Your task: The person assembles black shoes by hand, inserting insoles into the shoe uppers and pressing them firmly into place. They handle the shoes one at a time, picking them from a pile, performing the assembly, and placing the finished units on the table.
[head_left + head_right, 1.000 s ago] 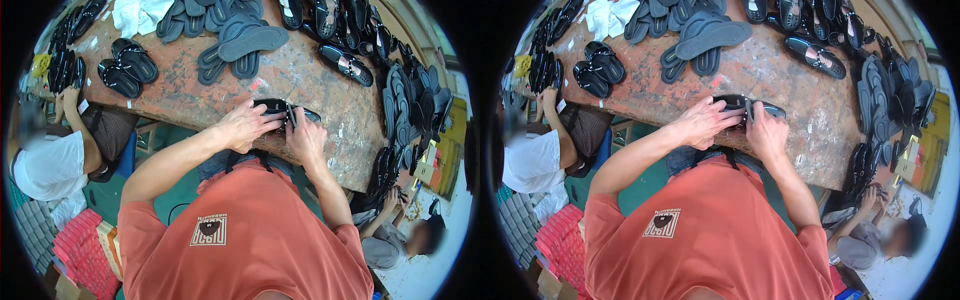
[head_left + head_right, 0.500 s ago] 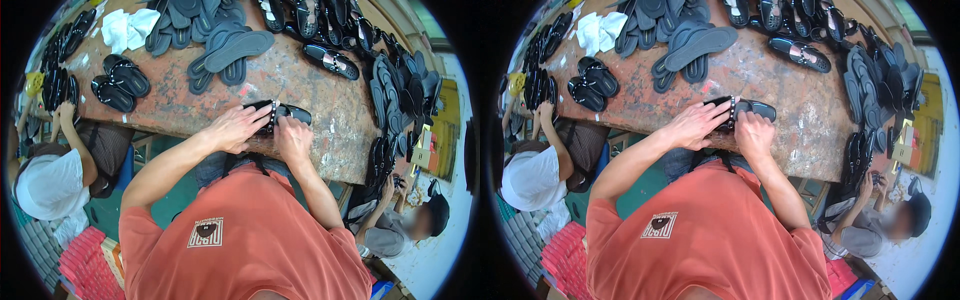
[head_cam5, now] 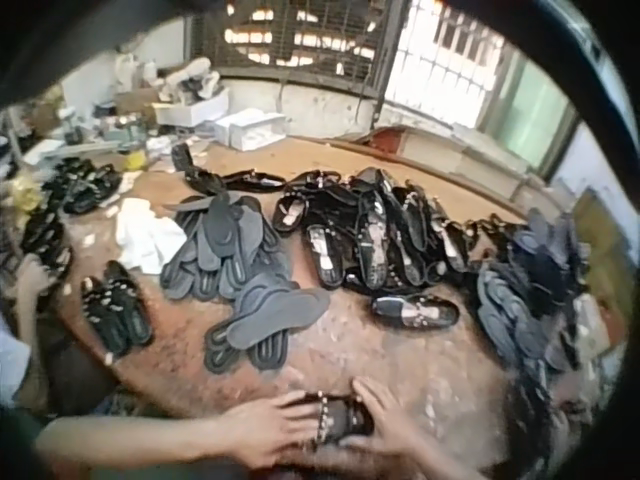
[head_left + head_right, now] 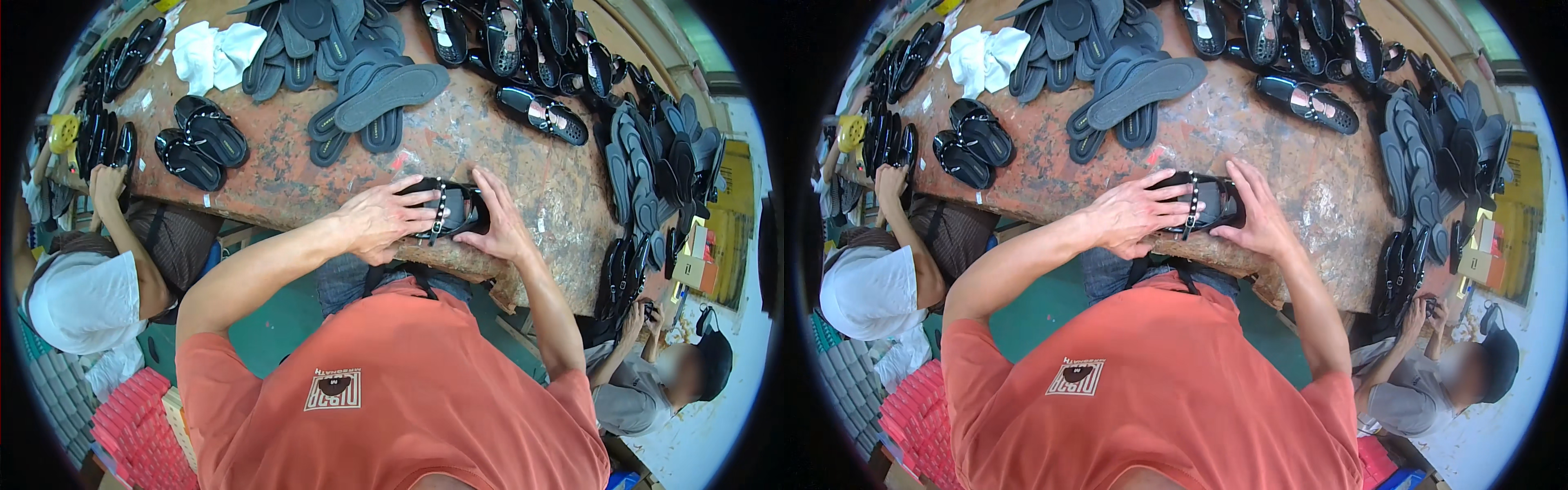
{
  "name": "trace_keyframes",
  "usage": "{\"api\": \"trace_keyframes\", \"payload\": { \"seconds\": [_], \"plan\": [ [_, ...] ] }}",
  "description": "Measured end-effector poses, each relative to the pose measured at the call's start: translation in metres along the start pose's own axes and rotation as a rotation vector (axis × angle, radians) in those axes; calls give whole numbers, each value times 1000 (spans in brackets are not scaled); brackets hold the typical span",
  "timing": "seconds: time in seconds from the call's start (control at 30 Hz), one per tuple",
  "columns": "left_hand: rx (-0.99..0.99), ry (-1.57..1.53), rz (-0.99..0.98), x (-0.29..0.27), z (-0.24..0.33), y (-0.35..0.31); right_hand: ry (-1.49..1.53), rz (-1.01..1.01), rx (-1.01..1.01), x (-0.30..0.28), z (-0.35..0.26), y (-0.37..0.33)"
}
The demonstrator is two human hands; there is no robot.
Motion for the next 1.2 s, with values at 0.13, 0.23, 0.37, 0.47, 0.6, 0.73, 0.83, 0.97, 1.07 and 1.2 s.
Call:
{"api": "trace_keyframes", "payload": {
  "seconds": [0.13, 0.23, 0.37, 0.47, 0.6, 0.73, 0.83, 0.97, 1.07, 1.2],
  "plan": [
    [-30, -10, 47, 12, -6, 30, 45, -4, -15, 3, 3, 4],
    [-88, -8, 6, 3, -10, 56, 48, -26, 5, 3, 11, 9],
    [35, -65, -41, 6, -7, 2, 97, 7, -12, 7, 20, 5],
    [35, -14, 40, 15, -5, 24, 68, -8, 25, 9, 19, 5],
    [18, -24, -14, -2, 1, 68, 66, -42, -34, 3, 17, 5],
    [20, 200, 247, 13, -4, 51, 73, -8, -27, 6, 13, 9],
    [-60, 28, -46, 10, -3, 73, 32, -17, -28, 8, 18, 6],
    [-86, 164, 102, 7, 15, 42, 44, -11, -10, 8, 18, 3],
    [-357, -55, 525, -1, 16, -22, 107, 18, -9, 3, 4, 1],
    [-611, -616, 875, -59, 1, -46, -350, 151, -378, -3, -35, -19]
  ]
}}
Point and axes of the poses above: each hand's wrist, its own y-axis towards the middle knuckle, its own x-axis out of the palm, z = x × y, the point moved 5 cm from there along y, towards the middle knuckle, and after that the axes turned 13 degrees about x, right-handed, at the moved point
